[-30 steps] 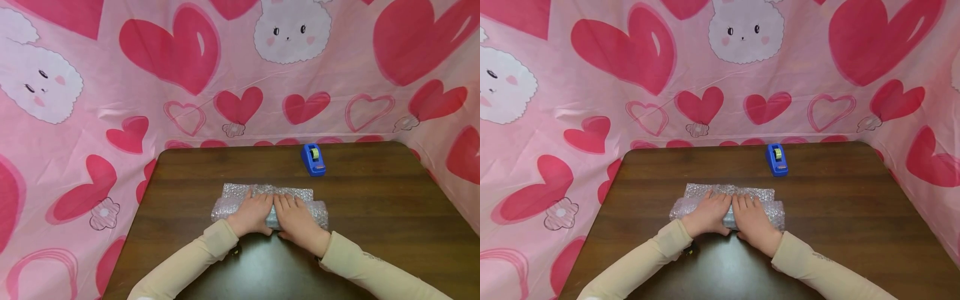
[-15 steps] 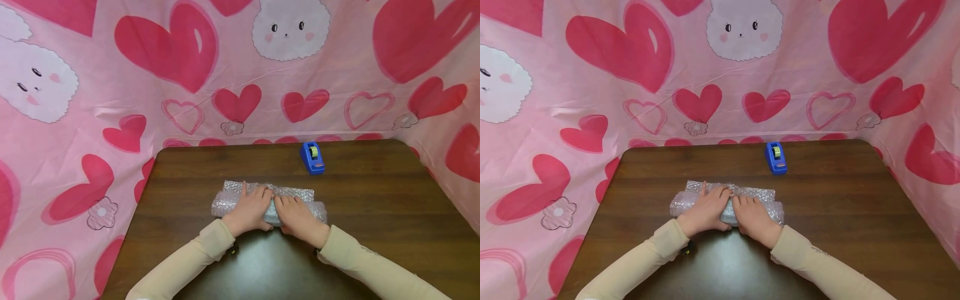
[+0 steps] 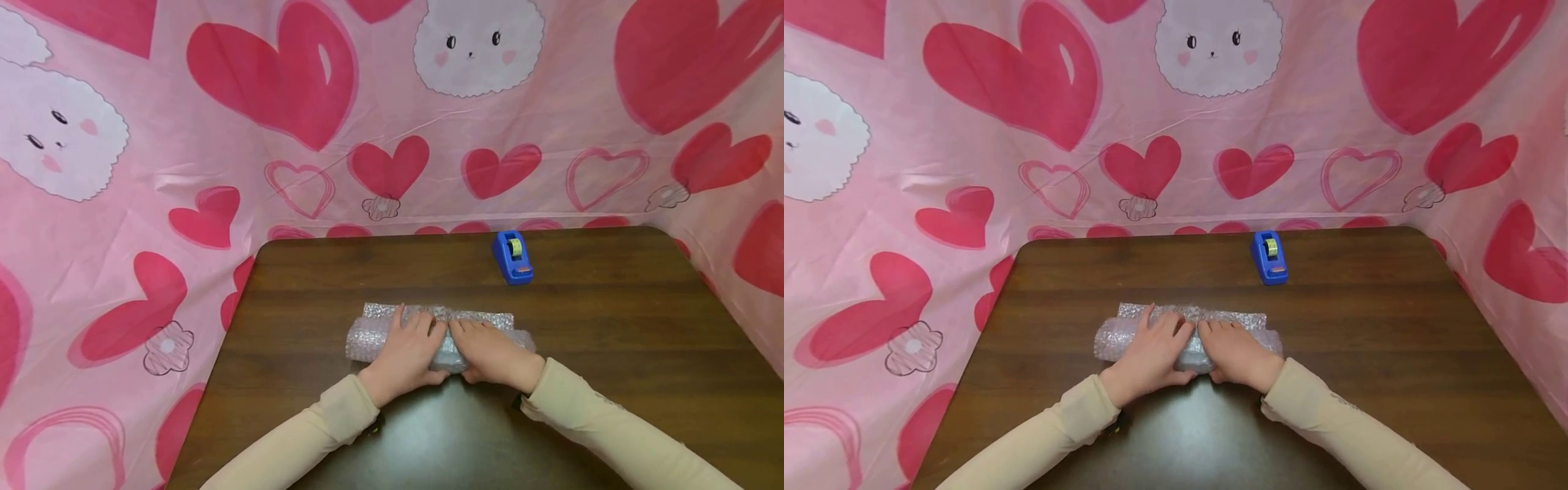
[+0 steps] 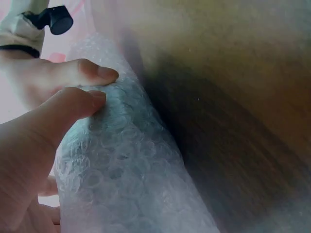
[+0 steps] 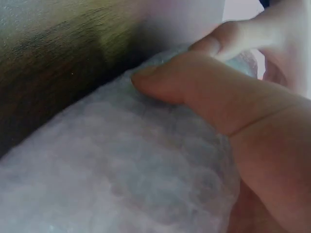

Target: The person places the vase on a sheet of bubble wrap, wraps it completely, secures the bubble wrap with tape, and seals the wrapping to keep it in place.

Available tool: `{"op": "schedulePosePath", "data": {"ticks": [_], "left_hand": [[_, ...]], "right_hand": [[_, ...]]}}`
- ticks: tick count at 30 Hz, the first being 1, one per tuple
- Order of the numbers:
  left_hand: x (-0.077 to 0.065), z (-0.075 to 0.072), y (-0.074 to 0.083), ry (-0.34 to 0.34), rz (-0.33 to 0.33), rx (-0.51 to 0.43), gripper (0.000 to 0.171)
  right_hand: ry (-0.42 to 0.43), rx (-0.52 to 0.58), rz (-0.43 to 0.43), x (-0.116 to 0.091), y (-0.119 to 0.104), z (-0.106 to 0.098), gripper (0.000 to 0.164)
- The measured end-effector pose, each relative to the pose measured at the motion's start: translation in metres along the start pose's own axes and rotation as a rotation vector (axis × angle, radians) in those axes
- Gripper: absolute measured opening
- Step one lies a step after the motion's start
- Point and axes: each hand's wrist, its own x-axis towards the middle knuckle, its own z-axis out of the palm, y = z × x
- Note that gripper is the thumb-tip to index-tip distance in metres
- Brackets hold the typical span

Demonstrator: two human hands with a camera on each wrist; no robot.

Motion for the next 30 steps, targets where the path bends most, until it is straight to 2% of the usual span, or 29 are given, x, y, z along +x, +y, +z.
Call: {"op": "schedulePosePath", "data": {"ticks": [5, 9, 13, 16, 20, 26, 30], "left_hand": [[-0.003, -0.001, 0.007, 0.043, 0.026, 0.106, 0.078], [-0.003, 0.002, 0.012, 0.035, 0.017, 0.188, 0.088], [-0.001, 0.008, 0.015, -0.001, -0.004, 0.244, 0.104], [-0.001, 0.012, 0.016, -0.021, -0.015, 0.274, 0.110], [0.000, 0.014, 0.015, -0.023, -0.020, 0.286, 0.109], [0.005, 0.012, 0.009, -0.059, -0.046, 0.233, 0.105], [0.009, 0.011, 0.006, -0.074, -0.053, 0.210, 0.101]], "right_hand": [[-0.073, 0.119, 0.006, 0.000, 0.002, -0.009, 0.069], [-0.122, 0.182, 0.039, 0.003, 0.007, -0.012, 0.069], [-0.157, 0.188, 0.065, 0.006, 0.010, -0.012, 0.071], [-0.160, 0.164, 0.063, 0.008, 0.011, -0.011, 0.078], [-0.114, 0.090, 0.057, 0.005, 0.010, -0.011, 0.090], [0.025, -0.123, 0.029, -0.003, 0.001, -0.012, 0.093], [0.120, -0.214, 0.019, -0.009, -0.008, -0.011, 0.095]]}}
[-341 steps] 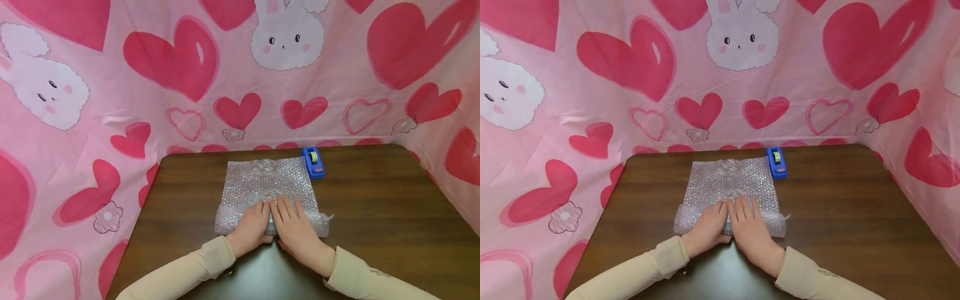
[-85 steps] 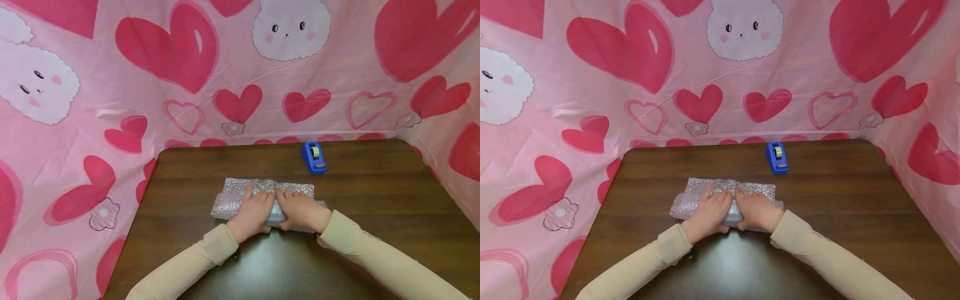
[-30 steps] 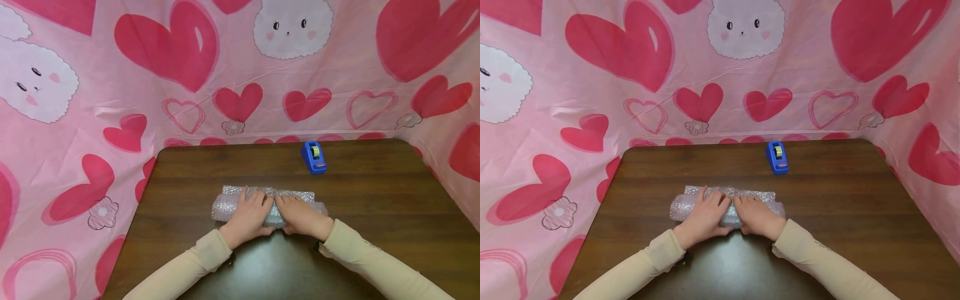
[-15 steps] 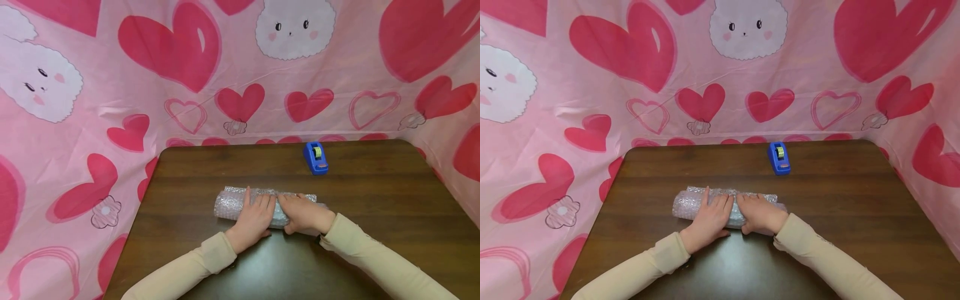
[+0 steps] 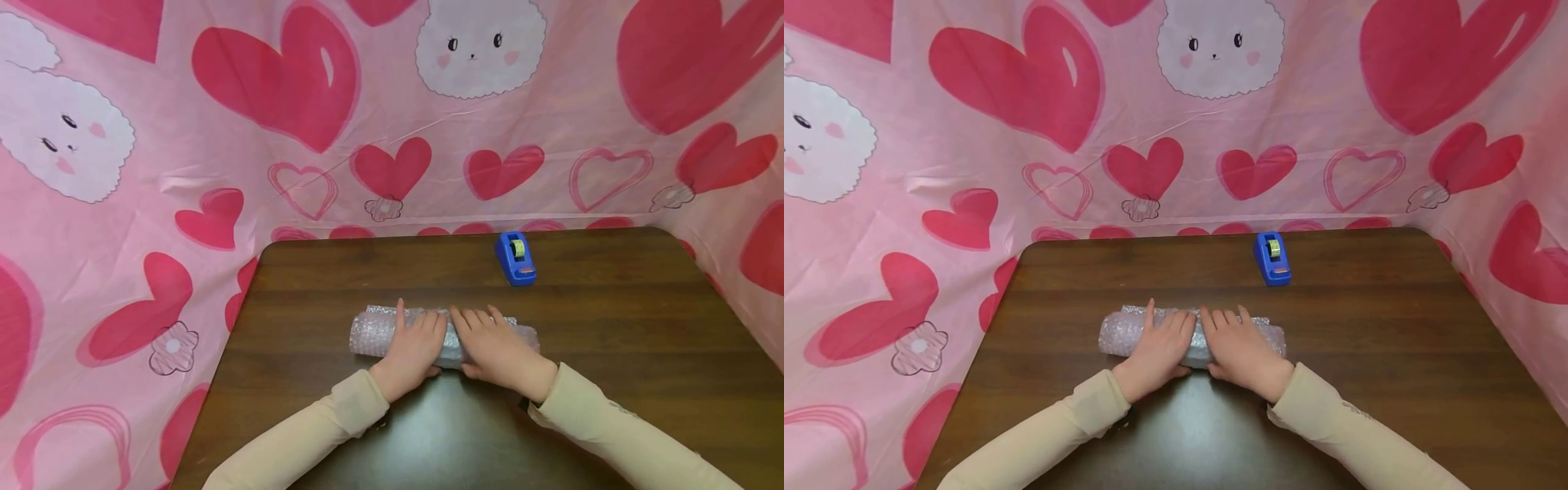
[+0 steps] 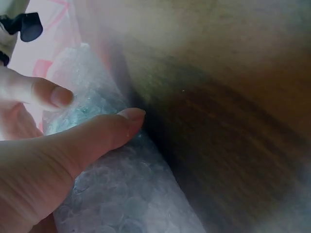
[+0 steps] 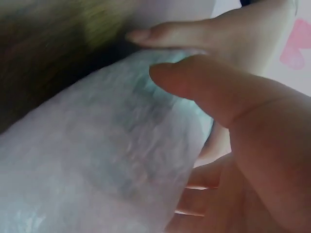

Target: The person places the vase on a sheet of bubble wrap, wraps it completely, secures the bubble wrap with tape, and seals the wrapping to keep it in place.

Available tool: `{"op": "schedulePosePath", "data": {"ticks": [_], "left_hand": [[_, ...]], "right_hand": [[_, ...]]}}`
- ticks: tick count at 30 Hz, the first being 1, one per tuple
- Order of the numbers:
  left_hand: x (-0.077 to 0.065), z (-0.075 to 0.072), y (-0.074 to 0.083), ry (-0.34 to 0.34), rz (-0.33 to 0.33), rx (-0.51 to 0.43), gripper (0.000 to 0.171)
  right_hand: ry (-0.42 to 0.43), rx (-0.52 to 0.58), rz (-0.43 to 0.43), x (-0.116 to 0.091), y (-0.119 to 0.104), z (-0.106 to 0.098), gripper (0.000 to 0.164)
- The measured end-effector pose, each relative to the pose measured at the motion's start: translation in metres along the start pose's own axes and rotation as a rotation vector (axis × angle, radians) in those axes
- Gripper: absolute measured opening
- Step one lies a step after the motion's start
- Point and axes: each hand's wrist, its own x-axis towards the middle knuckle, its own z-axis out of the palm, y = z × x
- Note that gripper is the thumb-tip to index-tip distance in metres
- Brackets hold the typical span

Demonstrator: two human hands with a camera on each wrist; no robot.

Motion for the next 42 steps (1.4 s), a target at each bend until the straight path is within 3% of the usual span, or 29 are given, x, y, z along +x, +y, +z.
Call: {"op": "schedulePosePath", "data": {"ticks": [6, 16, 24, 29, 32, 37, 42], "left_hand": [[0.007, -0.003, -0.005, -0.036, -0.016, -0.060, 0.099], [0.014, -0.005, -0.014, -0.096, -0.016, -0.198, 0.091], [0.015, -0.011, -0.015, -0.194, -0.012, -0.261, 0.088], [0.015, -0.012, -0.016, -0.236, -0.016, -0.309, 0.085], [0.014, -0.011, -0.017, -0.239, -0.014, -0.327, 0.085], [0.009, -0.010, -0.019, -0.216, -0.025, -0.346, 0.098], [0.002, -0.010, -0.019, -0.141, -0.042, -0.331, 0.100]], "right_hand": [[0.063, -0.014, 0.008, -0.006, -0.009, 0.000, 0.098], [0.029, -0.005, 0.031, -0.008, -0.013, 0.003, 0.102], [0.079, -0.138, -0.008, -0.006, -0.018, 0.021, 0.114], [0.142, -0.194, -0.014, -0.003, -0.017, 0.031, 0.101], [0.167, -0.212, -0.019, -0.002, -0.017, 0.034, 0.092], [0.177, -0.207, -0.029, 0.003, -0.016, 0.036, 0.091], [0.135, -0.128, -0.007, 0.008, -0.010, 0.034, 0.093]]}}
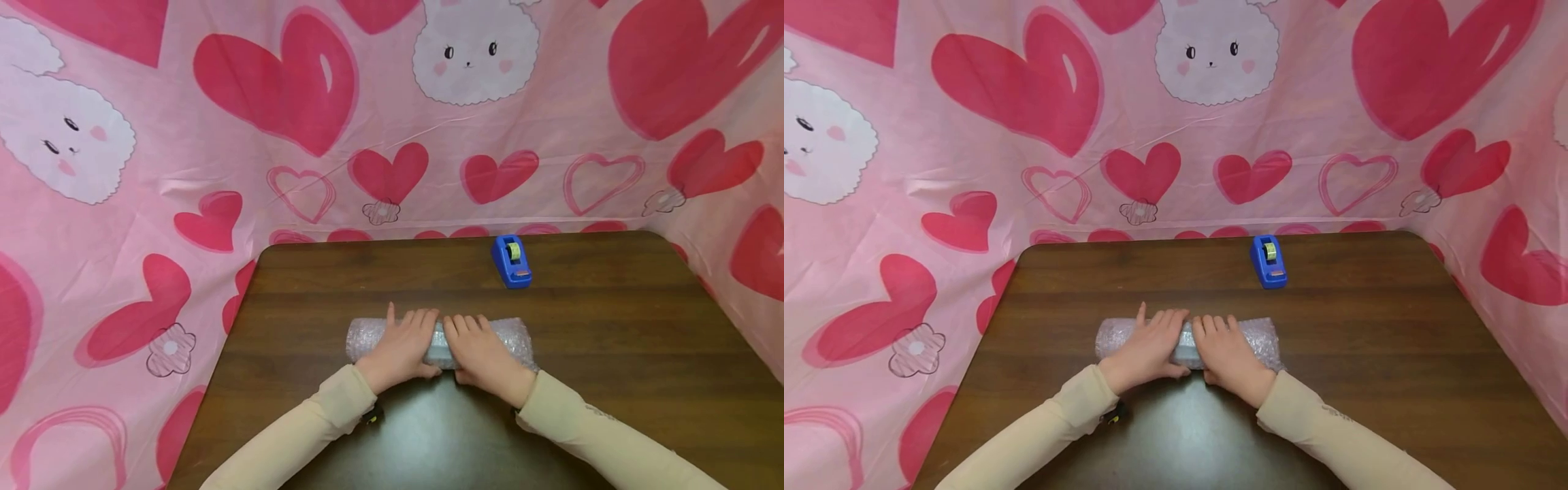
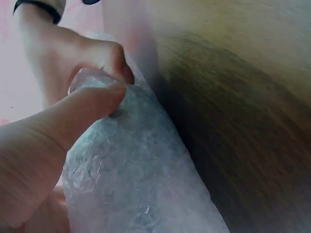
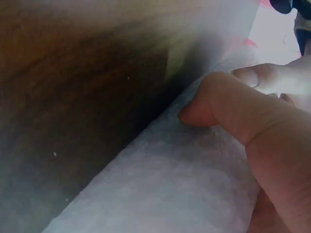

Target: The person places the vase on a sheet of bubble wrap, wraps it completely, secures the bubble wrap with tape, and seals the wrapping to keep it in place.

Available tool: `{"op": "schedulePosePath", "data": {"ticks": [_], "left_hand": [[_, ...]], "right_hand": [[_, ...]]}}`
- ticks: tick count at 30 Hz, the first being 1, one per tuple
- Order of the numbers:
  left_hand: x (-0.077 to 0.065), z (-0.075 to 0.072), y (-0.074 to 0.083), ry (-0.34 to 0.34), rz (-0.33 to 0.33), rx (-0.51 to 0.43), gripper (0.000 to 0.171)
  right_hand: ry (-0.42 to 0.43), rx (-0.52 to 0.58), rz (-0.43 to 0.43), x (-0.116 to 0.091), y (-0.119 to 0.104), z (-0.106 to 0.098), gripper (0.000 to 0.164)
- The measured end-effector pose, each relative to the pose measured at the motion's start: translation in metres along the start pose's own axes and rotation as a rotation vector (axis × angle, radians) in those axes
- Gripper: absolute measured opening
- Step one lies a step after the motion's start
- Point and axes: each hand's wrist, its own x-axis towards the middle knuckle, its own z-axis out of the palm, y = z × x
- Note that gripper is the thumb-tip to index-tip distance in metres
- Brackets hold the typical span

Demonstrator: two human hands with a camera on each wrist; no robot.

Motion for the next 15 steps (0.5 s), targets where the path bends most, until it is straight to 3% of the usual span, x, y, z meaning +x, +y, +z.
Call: {"op": "schedulePosePath", "data": {"ticks": [8, 15], "left_hand": [[-0.010, 0.007, 0.006, 0.131, 0.009, 0.140, 0.101], [-0.011, 0.019, 0.013, 0.124, -0.019, 0.288, 0.109]], "right_hand": [[-0.080, 0.064, -0.005, 0.011, 0.011, -0.007, 0.092], [-0.235, 0.221, 0.044, 0.024, 0.017, -0.014, 0.081]]}}
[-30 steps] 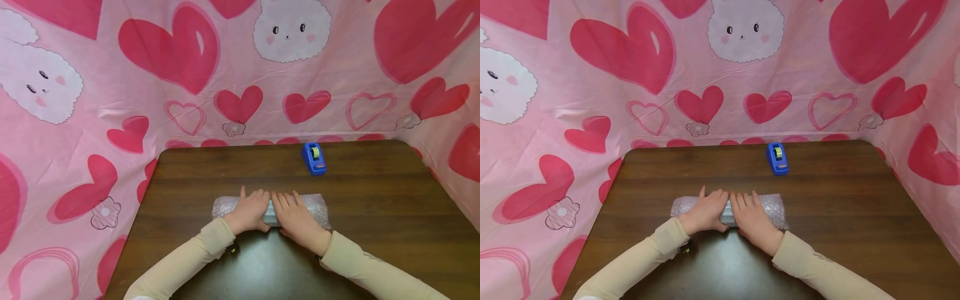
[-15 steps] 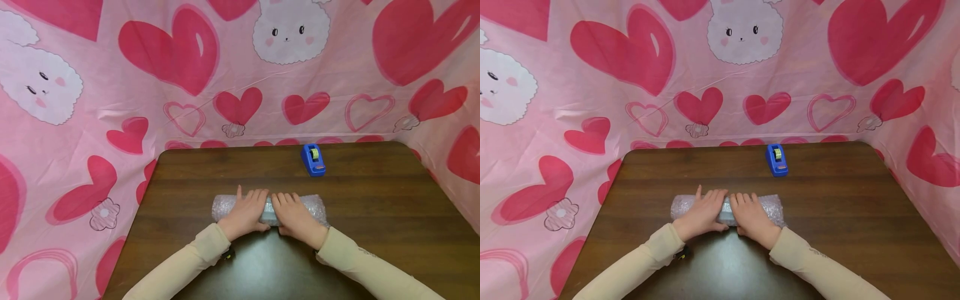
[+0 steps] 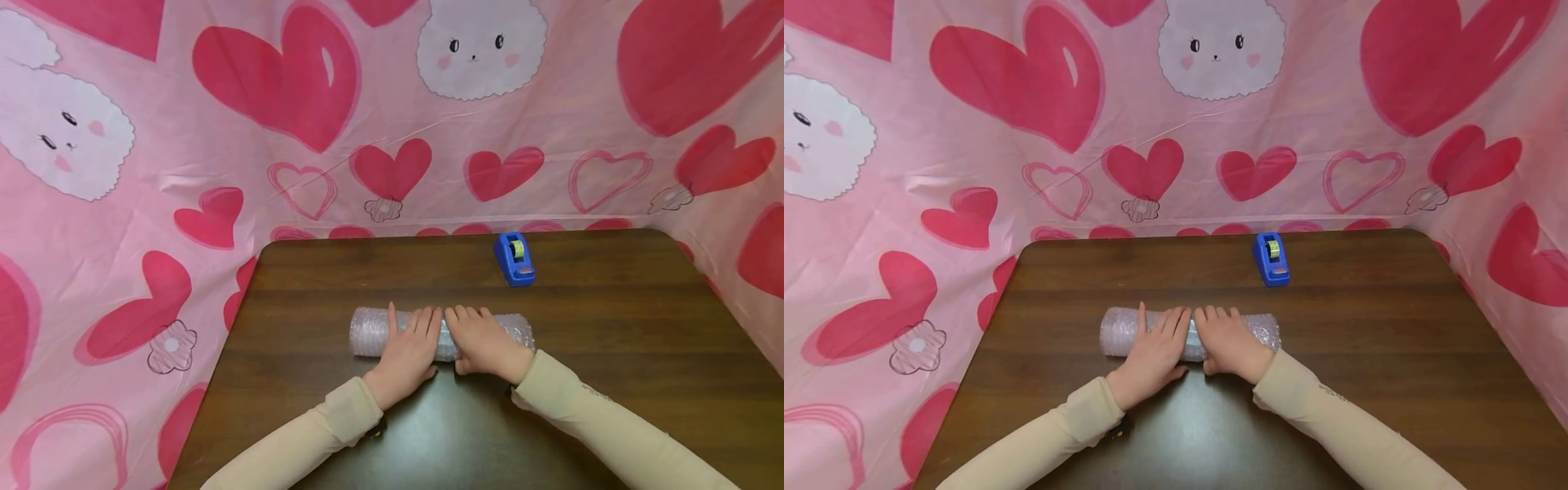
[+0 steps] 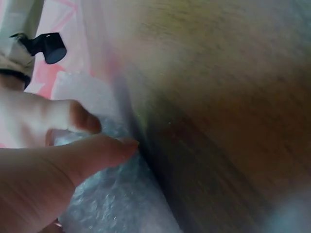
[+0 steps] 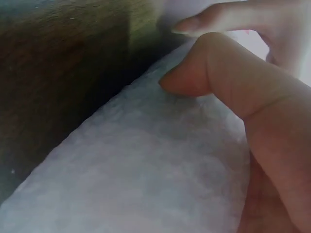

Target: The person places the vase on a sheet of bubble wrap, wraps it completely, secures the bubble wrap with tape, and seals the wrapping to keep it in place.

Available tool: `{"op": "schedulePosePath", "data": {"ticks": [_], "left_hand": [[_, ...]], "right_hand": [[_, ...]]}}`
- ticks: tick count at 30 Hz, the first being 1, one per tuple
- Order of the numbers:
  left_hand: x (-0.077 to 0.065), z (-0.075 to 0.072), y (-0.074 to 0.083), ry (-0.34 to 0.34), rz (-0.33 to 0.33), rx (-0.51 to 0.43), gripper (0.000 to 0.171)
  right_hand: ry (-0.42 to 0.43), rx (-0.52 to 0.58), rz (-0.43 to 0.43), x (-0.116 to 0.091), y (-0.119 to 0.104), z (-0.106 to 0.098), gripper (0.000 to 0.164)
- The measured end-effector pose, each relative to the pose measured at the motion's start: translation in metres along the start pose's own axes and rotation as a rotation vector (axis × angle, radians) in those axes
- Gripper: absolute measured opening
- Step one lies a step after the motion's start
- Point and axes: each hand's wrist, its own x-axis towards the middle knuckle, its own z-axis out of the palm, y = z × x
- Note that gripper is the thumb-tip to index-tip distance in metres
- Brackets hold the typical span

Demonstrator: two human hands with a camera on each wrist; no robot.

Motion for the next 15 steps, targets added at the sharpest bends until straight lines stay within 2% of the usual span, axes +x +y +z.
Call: {"op": "schedulePosePath", "data": {"ticks": [5, 11, 15], "left_hand": [[0.0018, 0.0024, 0.0031, 0.002, -0.016, 0.025, 0.111], [-0.0010, 0.0017, 0.0042, 0.000, -0.005, 0.007, 0.125], [-0.0021, 0.0007, 0.0053, 0.023, 0.004, 0.019, 0.118]], "right_hand": [[-0.063, 0.096, 0.018, 0.0020, 0.0028, -0.0028, 0.079], [-0.147, 0.218, 0.004, -0.0010, 0.0063, -0.0050, 0.083], [-0.199, 0.276, -0.003, -0.0012, 0.0066, -0.0087, 0.076]]}}
